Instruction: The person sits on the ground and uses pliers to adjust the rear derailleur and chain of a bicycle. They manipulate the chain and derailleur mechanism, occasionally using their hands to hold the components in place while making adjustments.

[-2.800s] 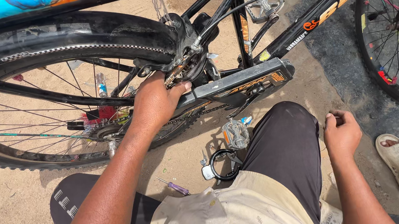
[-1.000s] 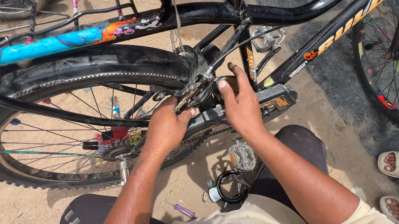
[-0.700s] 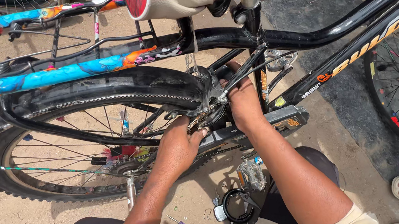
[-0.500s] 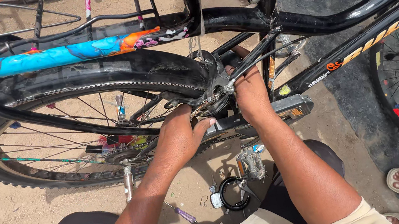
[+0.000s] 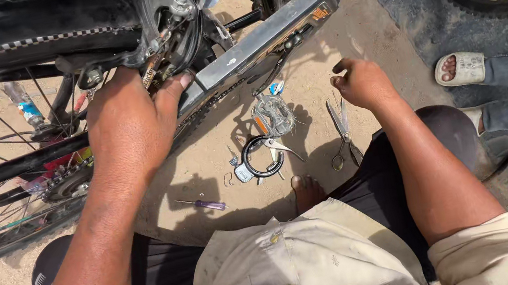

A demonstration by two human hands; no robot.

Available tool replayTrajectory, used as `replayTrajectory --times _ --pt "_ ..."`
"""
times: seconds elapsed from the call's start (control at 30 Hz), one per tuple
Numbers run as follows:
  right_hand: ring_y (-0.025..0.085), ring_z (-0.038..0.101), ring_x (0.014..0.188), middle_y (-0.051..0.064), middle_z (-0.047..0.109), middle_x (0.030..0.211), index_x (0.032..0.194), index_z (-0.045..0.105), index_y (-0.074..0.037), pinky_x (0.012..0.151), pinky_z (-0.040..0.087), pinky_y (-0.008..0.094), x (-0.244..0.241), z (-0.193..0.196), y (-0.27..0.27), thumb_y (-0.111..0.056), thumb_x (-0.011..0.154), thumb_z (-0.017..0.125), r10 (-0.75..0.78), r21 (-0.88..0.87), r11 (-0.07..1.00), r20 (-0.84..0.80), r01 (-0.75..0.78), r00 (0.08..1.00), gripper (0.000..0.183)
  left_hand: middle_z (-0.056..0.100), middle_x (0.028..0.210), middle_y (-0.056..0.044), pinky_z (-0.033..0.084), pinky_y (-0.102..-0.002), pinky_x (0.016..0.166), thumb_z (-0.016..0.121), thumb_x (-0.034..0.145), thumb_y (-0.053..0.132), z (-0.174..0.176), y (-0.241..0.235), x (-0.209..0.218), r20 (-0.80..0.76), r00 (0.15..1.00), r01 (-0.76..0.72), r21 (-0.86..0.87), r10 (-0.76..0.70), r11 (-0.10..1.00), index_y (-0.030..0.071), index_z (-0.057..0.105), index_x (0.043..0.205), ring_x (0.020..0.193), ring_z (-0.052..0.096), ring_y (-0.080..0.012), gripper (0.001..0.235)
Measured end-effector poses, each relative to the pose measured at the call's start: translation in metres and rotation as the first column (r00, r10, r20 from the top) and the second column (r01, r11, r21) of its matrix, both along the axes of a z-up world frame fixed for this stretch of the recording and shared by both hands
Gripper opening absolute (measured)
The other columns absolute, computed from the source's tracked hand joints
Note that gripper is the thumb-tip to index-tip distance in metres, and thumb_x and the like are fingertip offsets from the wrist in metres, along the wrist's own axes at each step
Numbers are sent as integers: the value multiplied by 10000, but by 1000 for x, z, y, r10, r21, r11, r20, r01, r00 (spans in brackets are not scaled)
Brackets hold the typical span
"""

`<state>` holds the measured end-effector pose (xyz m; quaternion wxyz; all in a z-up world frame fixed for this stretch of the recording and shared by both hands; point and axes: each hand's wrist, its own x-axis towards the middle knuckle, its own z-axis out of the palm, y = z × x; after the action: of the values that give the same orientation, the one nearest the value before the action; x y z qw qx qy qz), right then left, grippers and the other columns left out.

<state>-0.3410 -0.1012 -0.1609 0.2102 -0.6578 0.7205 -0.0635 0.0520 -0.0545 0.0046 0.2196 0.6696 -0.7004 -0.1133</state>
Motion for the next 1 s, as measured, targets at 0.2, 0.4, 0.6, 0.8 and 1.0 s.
replayTrajectory --times 0.2,0.4,0.6,0.8,1.0 --pt "349 704 1093 149 752 1158 1158 769 -155 952 561 452 20 -170 43 -300 882 717 275 444 874 -120 -196 954 316 648 714 -164 538 -485 617 722 1023 436 -12 -3 6 69 997 12 81 -18 997 -4 664 953 636 671 -323 449" --pt "382 673 1153 203 698 1219 1222 682 -95 968 542 484 -30 -220 58 -363 948 737 -571 221 774 -162 594 805 387 661 738 -164 547 -475 656 744 1026 369 -9 -2 6 47 998 48 51 -50 998 -8 659 961 668 685 -336 392" --pt "355 629 1232 171 668 1266 1285 624 -104 1016 520 459 -60 -240 61 -354 883 782 -632 275 690 -223 670 742 499 683 776 -180 554 -488 676 760 986 348 0 -5 0 50 998 18 78 -22 997 -5 664 1074 696 700 -376 376" --pt "387 590 1180 200 627 1227 1228 580 -41 965 507 475 -55 -244 62 -380 843 801 -529 214 775 -295 595 796 559 678 793 -198 557 -484 679 786 977 392 -5 0 2 64 997 35 38 -37 999 -30 636 1041 710 699 -374 453" --pt "418 624 1174 241 655 1222 1295 508 -7 1021 498 508 -21 -231 61 -343 935 716 -409 132 896 -127 424 904 534 676 810 -218 552 -498 702 811 962 411 -15 1 9 89 994 65 -22 -62 998 -55 616 1026 747 695 -392 509"
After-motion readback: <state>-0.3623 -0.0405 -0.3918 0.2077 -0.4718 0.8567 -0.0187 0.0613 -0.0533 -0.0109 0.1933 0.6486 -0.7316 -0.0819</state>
